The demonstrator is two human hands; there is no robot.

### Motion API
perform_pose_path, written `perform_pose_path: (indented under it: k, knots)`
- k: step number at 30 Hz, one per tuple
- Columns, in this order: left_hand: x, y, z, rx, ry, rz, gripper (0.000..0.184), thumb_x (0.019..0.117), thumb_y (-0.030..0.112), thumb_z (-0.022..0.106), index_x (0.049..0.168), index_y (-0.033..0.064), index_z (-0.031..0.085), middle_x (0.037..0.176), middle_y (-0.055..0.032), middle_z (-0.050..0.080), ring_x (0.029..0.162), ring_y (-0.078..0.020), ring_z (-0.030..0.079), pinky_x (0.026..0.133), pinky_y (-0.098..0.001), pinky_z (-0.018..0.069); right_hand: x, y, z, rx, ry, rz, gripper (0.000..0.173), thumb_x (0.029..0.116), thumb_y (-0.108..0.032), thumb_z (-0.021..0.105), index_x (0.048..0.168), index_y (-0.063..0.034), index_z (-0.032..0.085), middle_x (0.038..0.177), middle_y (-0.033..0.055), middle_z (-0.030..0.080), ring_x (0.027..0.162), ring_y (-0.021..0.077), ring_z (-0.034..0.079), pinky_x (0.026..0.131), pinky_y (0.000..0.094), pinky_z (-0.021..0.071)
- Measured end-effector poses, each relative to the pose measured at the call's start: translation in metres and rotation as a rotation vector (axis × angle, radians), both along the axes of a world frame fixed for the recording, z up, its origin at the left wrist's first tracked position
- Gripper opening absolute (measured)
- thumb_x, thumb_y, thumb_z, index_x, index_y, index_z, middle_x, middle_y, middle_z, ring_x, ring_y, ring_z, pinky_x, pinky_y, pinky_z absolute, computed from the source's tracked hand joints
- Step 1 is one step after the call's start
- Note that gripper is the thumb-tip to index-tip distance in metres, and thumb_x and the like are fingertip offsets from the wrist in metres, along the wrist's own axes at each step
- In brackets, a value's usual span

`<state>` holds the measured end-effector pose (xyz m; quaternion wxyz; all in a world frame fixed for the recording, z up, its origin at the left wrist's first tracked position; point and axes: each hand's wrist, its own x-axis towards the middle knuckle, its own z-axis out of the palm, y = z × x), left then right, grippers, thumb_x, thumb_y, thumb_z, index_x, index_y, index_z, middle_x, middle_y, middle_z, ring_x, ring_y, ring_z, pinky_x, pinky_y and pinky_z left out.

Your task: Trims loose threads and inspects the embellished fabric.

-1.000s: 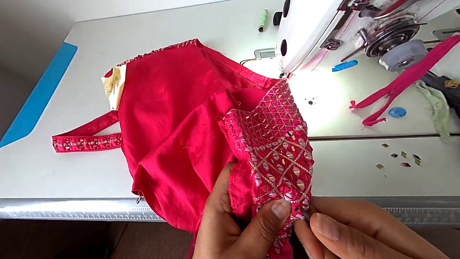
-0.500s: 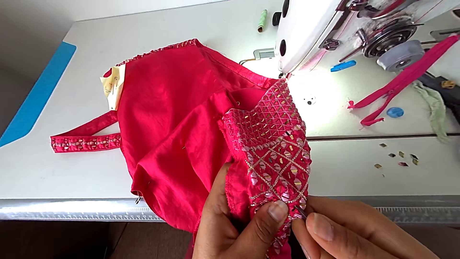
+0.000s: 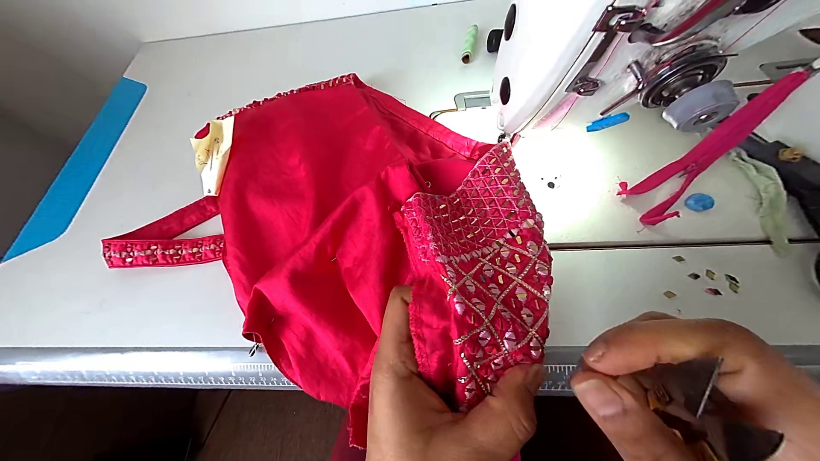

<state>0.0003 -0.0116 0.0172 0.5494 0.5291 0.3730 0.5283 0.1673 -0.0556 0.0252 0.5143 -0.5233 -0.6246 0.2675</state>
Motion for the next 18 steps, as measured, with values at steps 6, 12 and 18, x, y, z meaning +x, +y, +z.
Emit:
perform_pose_path:
  k: [6, 12, 18]
  knots:
    - [-0.003, -0.002, -0.001, 0.032, -0.007, -0.054, 0.052, 0.0792, -0.005, 0.080, 0.121, 0.0010, 0.049, 0.103, 0.0027, 0.072, 0.095, -0.0032, 0.071, 0.086, -0.0242, 0.0619, -0.001, 0.004, -0.006, 0.186, -0.178, -0.032, 0.012, 0.1032, -0.021, 0.063, 0.108, -0.0112, 0.066, 0.107, -0.0018, 0.070, 0.096, -0.0037, 0.065, 0.079, 0.0078, 0.0520]
    - [-0.006, 0.002, -0.005, 0.160, 0.078, -0.033, 0.047, 0.0837, 0.004, 0.081, 0.119, 0.0081, 0.050, 0.106, 0.0094, 0.071, 0.099, 0.0018, 0.069, 0.088, -0.0212, 0.0601, 0.003, 0.008, -0.010, 0.387, -0.544, -0.067, 0.012, 0.1044, -0.015, 0.057, 0.110, -0.0105, 0.067, 0.105, 0.0054, 0.073, 0.090, 0.0092, 0.066, 0.075, 0.0169, 0.0495]
    - [-0.008, 0.006, -0.003, 0.245, 0.118, -0.019, 0.044, 0.0832, 0.005, 0.081, 0.115, 0.0094, 0.052, 0.103, 0.0066, 0.072, 0.096, 0.0004, 0.069, 0.085, -0.0208, 0.0604, 0.003, 0.011, -0.008, 0.424, -0.707, -0.052, 0.012, 0.1054, -0.010, 0.053, 0.112, -0.0094, 0.063, 0.102, 0.0091, 0.072, 0.076, 0.0173, 0.061, 0.065, 0.0257, 0.0449]
